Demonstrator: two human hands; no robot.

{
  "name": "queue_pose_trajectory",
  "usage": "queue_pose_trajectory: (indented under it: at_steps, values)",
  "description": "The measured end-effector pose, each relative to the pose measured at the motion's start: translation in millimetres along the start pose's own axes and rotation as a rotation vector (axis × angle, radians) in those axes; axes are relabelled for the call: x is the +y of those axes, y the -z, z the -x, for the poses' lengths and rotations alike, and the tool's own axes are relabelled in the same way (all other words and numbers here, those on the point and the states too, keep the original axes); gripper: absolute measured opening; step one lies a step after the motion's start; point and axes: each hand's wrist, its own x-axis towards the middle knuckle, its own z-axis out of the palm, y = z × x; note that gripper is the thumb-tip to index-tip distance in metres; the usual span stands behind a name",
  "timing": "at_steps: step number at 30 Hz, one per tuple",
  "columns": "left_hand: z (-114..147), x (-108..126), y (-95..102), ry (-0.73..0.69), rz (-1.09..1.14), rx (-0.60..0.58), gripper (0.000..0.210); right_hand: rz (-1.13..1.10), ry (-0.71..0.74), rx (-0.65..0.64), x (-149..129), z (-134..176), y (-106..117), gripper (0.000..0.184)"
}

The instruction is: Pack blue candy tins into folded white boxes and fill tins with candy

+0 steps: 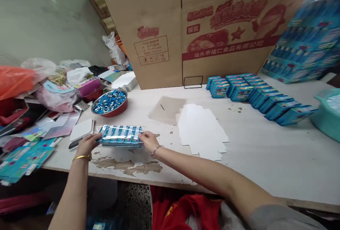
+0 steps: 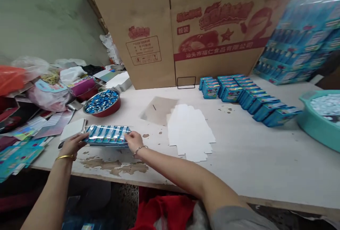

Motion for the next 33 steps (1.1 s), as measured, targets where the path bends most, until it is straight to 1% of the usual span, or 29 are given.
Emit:
queue_pose_trajectory:
  at_steps: [1,2,3,4,5,6,7,8,9,10,11,12,13,14,15,17,18,19,20,21,22,23,25,28,30,32,33]
  values:
    - [-5.0,-4.0,5.2,0.010,-0.033,0.007,0.036,0.038,0.019,-0.031,1.4,-4.9,-4.9,0.050]
    - [-9.1,-8.9,9.6,0.021,-0.067,0.012,0.035,0.078,0.044,-0.066,2.5,-7.8,-3.7,0.048]
    - [-12.6,-13.9,13.4,0.030,-0.103,0.016,0.035,0.118,0.077,-0.103,3.5,-8.9,4.3,0.045]
    - [-16.1,-18.0,16.8,0.034,-0.139,0.025,0.035,0.157,0.117,-0.139,4.5,-8.4,19.4,0.040]
    - [-19.6,-20.8,19.4,0.036,-0.175,0.042,0.036,0.194,0.156,-0.170,5.9,-6.3,41.4,0.036]
    - [-22.8,-21.7,20.8,0.036,-0.207,0.074,0.036,0.227,0.195,-0.194,7.8,-2.6,69.7,0.035]
    - [-25.0,-20.8,20.1,0.011,-0.248,0.131,0.036,0.274,0.227,-0.211,10.4,3.0,103.0,0.039]
    - [-25.2,-18.2,16.7,-0.056,-0.299,0.209,0.036,0.318,0.242,-0.210,13.9,10.5,139.4,0.046]
    - [-21.9,-14.6,9.6,-0.172,-0.356,0.289,0.037,0.396,0.259,-0.206,18.2,20.3,176.8,0.053]
    - [-14.2,-10.5,-1.9,-0.330,-0.411,0.347,0.036,0.639,0.294,-0.208,23.4,32.4,212.9,0.061]
    - [-1.2,-6.6,-18.2,-0.518,-0.457,0.367,0.035,0.863,0.288,-0.197,29.4,46.4,245.5,0.067]
    - [17.5,-3.7,-39.2,-0.709,-0.481,0.314,0.034,1.028,0.255,-0.205,36.0,62.0,272.8,0.073]
    - [41.4,-2.6,-64.2,-0.850,-0.472,0.185,0.032,1.131,0.231,-0.236,43.0,78.5,293.9,0.078]
    - [69.4,-3.8,-92.4,-0.944,-0.434,0.015,0.031,1.195,0.224,-0.235,49.8,95.0,308.4,0.079]
    - [99.8,-7.8,-122.2,-1.013,-0.409,-0.190,0.031,1.222,0.208,-0.216,56.3,110.9,316.8,0.077]
    - [160.6,-24.1,-180.3,-1.141,-0.398,-0.592,0.038,1.180,0.170,-0.130,66.1,138.1,320.2,0.067]
    - [187.5,-35.4,-205.4,-1.201,-0.427,-0.760,0.049,1.122,0.144,-0.082,69.0,148.5,318.4,0.062]
    - [210.3,-47.4,-226.6,-1.255,-0.467,-0.884,0.066,1.046,0.118,-0.044,70.4,156.7,316.3,0.058]
    - [228.2,-59.0,-243.1,-1.294,-0.514,-0.980,0.076,0.961,0.095,-0.020,70.5,162.9,314.8,0.056]
    - [241.2,-69.0,-255.2,-1.315,-0.563,-1.037,0.078,0.874,0.077,-0.006,69.4,167.3,314.5,0.055]
    - [249.5,-76.7,-263.2,-1.327,-0.607,-1.072,0.076,0.790,0.062,0.003,67.6,170.3,315.6,0.055]
    - [253.9,-81.4,-267.9,-1.334,-0.643,-1.092,0.069,0.713,0.046,0.012,65.4,172.2,317.6,0.055]
    - [254.7,-82.3,-271.0,-1.346,-0.687,-1.112,0.056,0.581,0.010,0.045,60.6,174.4,322.7,0.054]
    - [247.7,-68.9,-271.7,-1.359,-0.689,-1.176,0.044,0.401,-0.018,0.130,54.1,177.0,328.6,0.055]
    - [242.3,-55.9,-274.7,-1.313,-0.656,-1.255,0.037,0.302,0.003,0.214,48.8,180.7,331.8,0.053]
    - [237.3,-40.9,-280.2,-1.229,-0.598,-1.304,0.039,0.292,0.061,0.281,40.9,187.0,335.7,0.050]
    - [235.4,-32.3,-283.1,-1.182,-0.553,-1.293,0.041,0.338,0.099,0.295,35.8,190.9,337.7,0.051]
